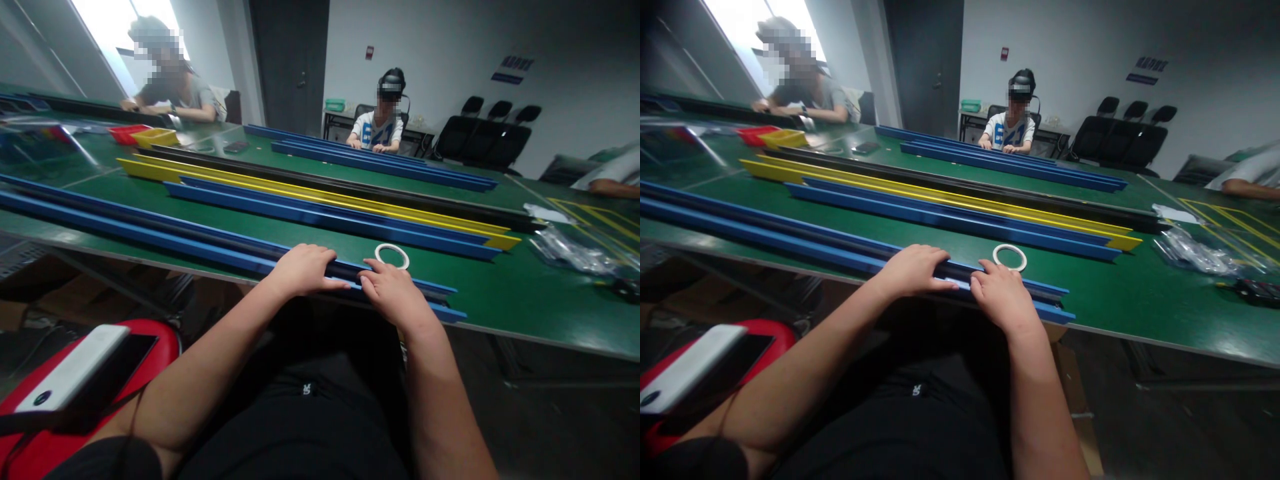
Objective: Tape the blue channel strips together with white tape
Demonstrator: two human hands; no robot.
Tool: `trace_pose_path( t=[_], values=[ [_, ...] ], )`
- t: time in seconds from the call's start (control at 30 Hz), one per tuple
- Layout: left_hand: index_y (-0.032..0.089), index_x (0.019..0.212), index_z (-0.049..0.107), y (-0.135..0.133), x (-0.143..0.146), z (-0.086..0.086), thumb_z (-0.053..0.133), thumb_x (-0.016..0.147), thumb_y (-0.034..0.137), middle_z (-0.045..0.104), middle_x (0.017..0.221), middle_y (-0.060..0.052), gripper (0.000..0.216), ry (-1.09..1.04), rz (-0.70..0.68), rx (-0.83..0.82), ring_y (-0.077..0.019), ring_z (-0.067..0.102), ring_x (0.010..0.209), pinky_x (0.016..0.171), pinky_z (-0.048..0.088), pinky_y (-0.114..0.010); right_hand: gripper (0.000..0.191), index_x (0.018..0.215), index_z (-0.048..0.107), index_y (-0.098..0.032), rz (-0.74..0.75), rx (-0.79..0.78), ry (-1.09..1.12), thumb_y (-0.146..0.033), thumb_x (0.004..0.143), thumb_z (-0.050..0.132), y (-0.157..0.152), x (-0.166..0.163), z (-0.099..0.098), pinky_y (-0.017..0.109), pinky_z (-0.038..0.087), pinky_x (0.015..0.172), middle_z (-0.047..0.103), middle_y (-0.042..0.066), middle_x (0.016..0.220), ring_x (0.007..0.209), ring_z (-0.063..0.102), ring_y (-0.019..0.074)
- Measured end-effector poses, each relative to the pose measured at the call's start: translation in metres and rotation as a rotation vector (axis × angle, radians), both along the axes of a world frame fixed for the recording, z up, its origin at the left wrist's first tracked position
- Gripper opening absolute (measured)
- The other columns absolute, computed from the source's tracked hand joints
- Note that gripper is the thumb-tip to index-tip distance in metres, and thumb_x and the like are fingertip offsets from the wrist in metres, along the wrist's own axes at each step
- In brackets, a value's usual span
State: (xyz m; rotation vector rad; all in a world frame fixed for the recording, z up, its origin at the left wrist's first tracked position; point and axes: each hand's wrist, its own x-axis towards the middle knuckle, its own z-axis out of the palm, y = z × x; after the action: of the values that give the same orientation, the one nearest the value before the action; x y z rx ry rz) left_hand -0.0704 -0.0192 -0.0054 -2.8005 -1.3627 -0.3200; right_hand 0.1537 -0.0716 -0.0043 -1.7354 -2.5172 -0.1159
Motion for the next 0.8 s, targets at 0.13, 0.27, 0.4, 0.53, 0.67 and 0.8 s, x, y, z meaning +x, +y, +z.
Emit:
trace_pose_path(
  t=[0.13,0.27,0.4,0.53,0.67,0.8],
  values=[
    [0.019,0.101,0.066,0.000,0.000,0.000,0.038,0.076,0.087,0.071,0.097,-0.013,0.077,0.007,-0.003,0.010,-0.0315,0.066,0.094,0.080,0.045,-0.039,0.042,0.114,0.071,-0.026,0.061,-0.046,-0.030,-0.037,0.100,0.033,0.004,0.002,0.005,0.040,0.046,0.093,0.056,0.009,0.138,0.111,0.060,0.0254],
    [0.020,0.104,0.065,0.000,0.000,-0.001,0.038,0.077,0.086,0.071,0.098,-0.012,0.077,0.007,-0.004,0.022,-0.0312,0.066,0.095,0.080,0.045,-0.039,0.039,0.109,0.074,-0.023,0.183,-0.012,-0.083,-0.035,0.098,0.038,0.011,0.006,0.012,0.043,0.041,0.103,0.050,0.010,0.146,0.127,0.049,0.0280],
    [0.020,0.105,0.065,0.000,0.000,-0.001,0.039,0.077,0.086,0.072,0.098,-0.012,0.076,0.008,-0.011,0.029,-0.0305,0.066,0.095,0.080,0.045,-0.038,0.037,0.108,0.073,-0.021,0.337,0.022,-0.137,-0.035,0.097,0.041,0.019,0.009,0.016,0.047,0.036,0.107,0.045,0.009,0.151,0.140,0.036,0.0296],
    [0.021,0.105,0.065,0.000,-0.001,-0.001,0.039,0.078,0.085,0.072,0.097,-0.011,0.075,-0.004,-0.013,0.022,-0.0300,0.067,0.094,0.079,0.045,-0.037,0.038,0.105,0.073,-0.020,0.462,0.022,-0.192,-0.037,0.098,0.040,0.027,0.010,0.020,0.049,0.034,0.107,0.047,0.010,0.149,0.144,0.031,0.0299],
    [0.020,0.105,0.065,-0.001,-0.001,0.000,0.039,0.079,0.084,0.072,0.097,-0.011,0.074,-0.001,-0.021,0.034,-0.0304,0.067,0.095,0.079,0.045,-0.038,0.038,0.101,0.073,-0.020,0.558,0.034,-0.216,-0.037,0.098,0.039,0.031,0.009,0.026,0.048,0.038,0.101,0.053,0.011,0.144,0.141,0.035,0.0310],
    [0.020,0.104,0.065,-0.001,-0.001,0.000,0.040,0.078,0.084,0.072,0.097,-0.011,0.073,0.002,-0.017,0.031,-0.0305,0.067,0.094,0.079,0.045,-0.038,0.036,0.096,0.074,-0.019,0.593,0.025,-0.201,-0.035,0.097,0.042,0.033,0.008,0.027,0.044,0.041,0.097,0.058,0.012,0.135,0.136,0.041,0.0304]
  ],
)
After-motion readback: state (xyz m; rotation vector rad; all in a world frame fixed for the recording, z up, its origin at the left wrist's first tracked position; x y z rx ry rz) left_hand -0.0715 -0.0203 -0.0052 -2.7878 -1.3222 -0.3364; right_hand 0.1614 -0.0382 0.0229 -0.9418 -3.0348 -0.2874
